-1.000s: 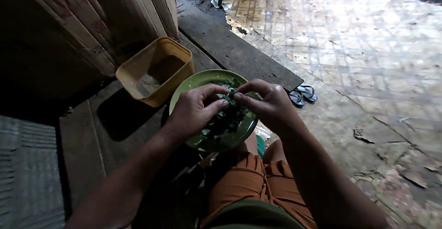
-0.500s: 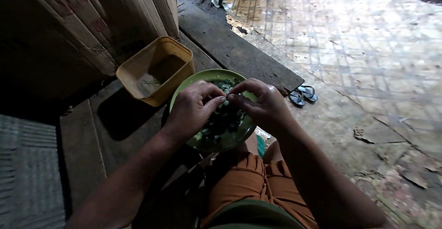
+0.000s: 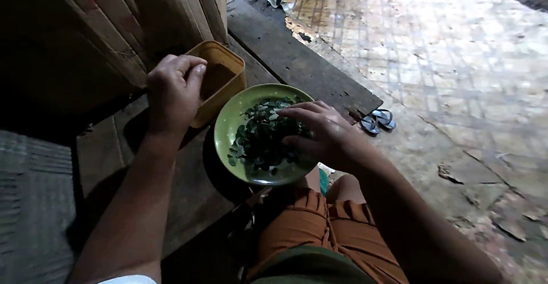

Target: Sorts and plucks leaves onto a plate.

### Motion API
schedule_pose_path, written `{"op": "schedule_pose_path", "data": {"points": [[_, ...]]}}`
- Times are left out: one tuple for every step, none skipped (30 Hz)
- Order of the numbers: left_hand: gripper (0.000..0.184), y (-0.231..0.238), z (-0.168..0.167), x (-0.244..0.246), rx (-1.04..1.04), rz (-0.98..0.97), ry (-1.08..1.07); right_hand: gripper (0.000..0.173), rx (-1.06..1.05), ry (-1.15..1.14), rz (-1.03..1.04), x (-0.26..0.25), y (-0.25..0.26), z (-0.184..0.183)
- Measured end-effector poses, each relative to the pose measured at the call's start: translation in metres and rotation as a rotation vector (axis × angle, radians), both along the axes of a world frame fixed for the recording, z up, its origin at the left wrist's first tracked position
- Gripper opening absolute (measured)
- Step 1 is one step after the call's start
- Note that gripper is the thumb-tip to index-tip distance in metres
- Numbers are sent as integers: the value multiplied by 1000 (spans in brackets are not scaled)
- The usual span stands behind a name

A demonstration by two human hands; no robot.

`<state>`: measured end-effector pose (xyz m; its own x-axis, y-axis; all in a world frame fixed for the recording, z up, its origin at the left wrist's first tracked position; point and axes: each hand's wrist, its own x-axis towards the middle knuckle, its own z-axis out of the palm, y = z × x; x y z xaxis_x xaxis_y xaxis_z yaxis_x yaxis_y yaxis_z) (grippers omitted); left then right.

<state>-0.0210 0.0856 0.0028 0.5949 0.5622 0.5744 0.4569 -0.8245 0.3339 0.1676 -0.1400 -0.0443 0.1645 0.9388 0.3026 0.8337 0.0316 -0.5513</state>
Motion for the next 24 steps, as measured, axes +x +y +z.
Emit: {"op": "schedule_pose_path", "data": {"points": [[31, 5, -2, -2, -22, 25, 42, 55, -33, -10, 10, -2, 2, 1], [32, 8, -3, -2, -55, 32, 87, 61, -92, -23, 19, -5, 4, 4], [33, 9, -4, -2, -83, 24, 123, 67, -170, -36, 27, -9, 8, 9], [34, 8, -3, -1, -113, 6, 153, 70, -243, -67, 36, -12, 12, 14], [34, 5, -2, 0, -132, -19, 176, 70, -288, -108, 50, -14, 16, 16], [34, 2, 0, 0, -143, -49, 199, 67, -313, -146, 67, -15, 21, 16], [32, -1, 3, -1, -148, -84, 220, 60, -320, -175, 83, -13, 25, 16], [29, -5, 7, -3, -144, -131, 239, 49, -309, -185, 95, -12, 27, 18], [26, -8, 11, -6, -139, -190, 268, 37, -283, -183, 107, -10, 29, 20], [24, -12, 15, -10, -140, -257, 310, 27, -245, -168, 119, -6, 32, 22], [22, -16, 19, -13, -142, -320, 356, 22, -205, -148, 126, -2, 34, 22], [20, -20, 22, -16, -145, -371, 402, 21, -180, -124, 125, 2, 37, 22], [18, -24, 24, -20, -148, -408, 455, 21, -156, -103, 118, 6, 39, 23], [16, -29, 26, -22, -155, -433, 511, 19, -141, -88, 105, 8, 40, 24], [14, -35, 26, -24, -162, -444, 576, 18, -122, -78, 95, 10, 41, 27], [14, -41, 26, -26, -168, -433, 658, 17, -94, -74, 91, 11, 41, 31], [14, -50, 27, -26, -179, -396, 752, 16, -69, -69, 92, 11, 41, 35], [16, -60, 28, -24, -201, -335, 857, 16, -40, -63, 101, 10, 41, 39], [18, -69, 28, -20, -215, -261, 958, 17, -22, -51, 116, 8, 41, 43], [18, -76, 26, -16, -229, -193, 1045, 19, -16, -38, 135, 7, 40, 46], [20, -82, 24, -12, -245, -135, 1103, 22, -21, -23, 158, 5, 40, 49], [22, -85, 20, -12, -252, -96, 1123, 27, -43, 2, 180, 3, 38, 51], [24, -87, 16, -12, -253, -78, 1116, 30, -64, 23, 200, 2, 36, 53], [23, -88, 12, -14, -243, -70, 1080, 32, -65, 40, 215, 3, 35, 53]]}}
